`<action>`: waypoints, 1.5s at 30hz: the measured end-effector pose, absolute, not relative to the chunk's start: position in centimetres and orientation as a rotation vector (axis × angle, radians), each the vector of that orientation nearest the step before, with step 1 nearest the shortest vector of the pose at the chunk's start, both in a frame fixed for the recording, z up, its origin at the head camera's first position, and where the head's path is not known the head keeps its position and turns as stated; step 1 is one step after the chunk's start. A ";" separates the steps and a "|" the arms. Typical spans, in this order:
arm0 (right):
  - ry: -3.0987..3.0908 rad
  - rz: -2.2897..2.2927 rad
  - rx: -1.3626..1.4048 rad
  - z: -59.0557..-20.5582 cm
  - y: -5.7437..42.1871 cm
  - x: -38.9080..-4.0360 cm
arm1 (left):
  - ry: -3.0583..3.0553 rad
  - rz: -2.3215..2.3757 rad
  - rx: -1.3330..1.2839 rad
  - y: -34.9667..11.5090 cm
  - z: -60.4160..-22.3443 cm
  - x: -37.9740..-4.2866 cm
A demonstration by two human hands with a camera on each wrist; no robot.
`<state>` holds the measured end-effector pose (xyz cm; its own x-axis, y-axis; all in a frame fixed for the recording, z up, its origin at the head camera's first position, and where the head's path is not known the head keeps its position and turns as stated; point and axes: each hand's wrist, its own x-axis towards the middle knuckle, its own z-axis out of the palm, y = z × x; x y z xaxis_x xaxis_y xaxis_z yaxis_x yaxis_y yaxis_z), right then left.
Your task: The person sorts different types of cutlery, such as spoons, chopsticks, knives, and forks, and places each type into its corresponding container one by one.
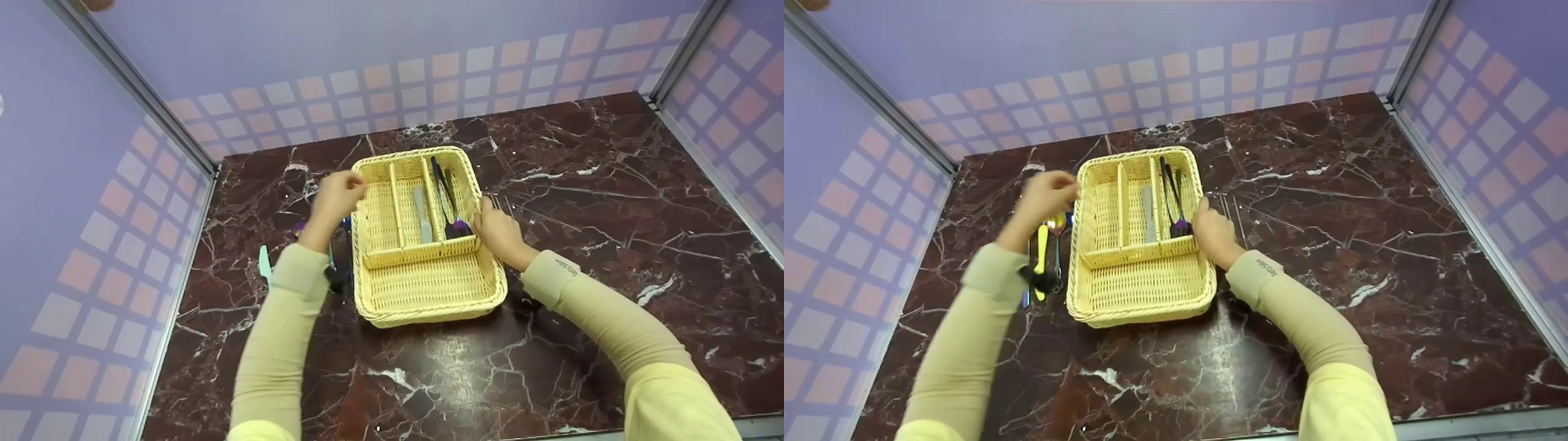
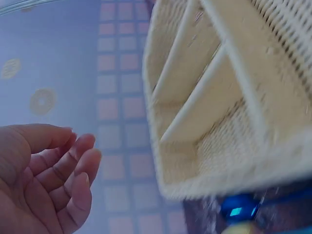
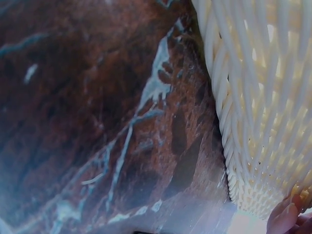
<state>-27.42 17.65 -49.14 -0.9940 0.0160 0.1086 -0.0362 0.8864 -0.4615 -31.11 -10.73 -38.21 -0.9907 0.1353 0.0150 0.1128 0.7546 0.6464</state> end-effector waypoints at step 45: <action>-2.932 0.724 0.015 -49.1 17.7 -27.3 | 2.854 0.605 -0.410 -26.9 -49.0 -22.4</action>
<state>-27.34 17.70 -49.08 -0.9926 0.0193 0.1200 -0.0388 0.8854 -0.4633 -22.41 -26.92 -48.99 -0.9425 -0.2273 -0.2449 -0.3071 0.8781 0.3670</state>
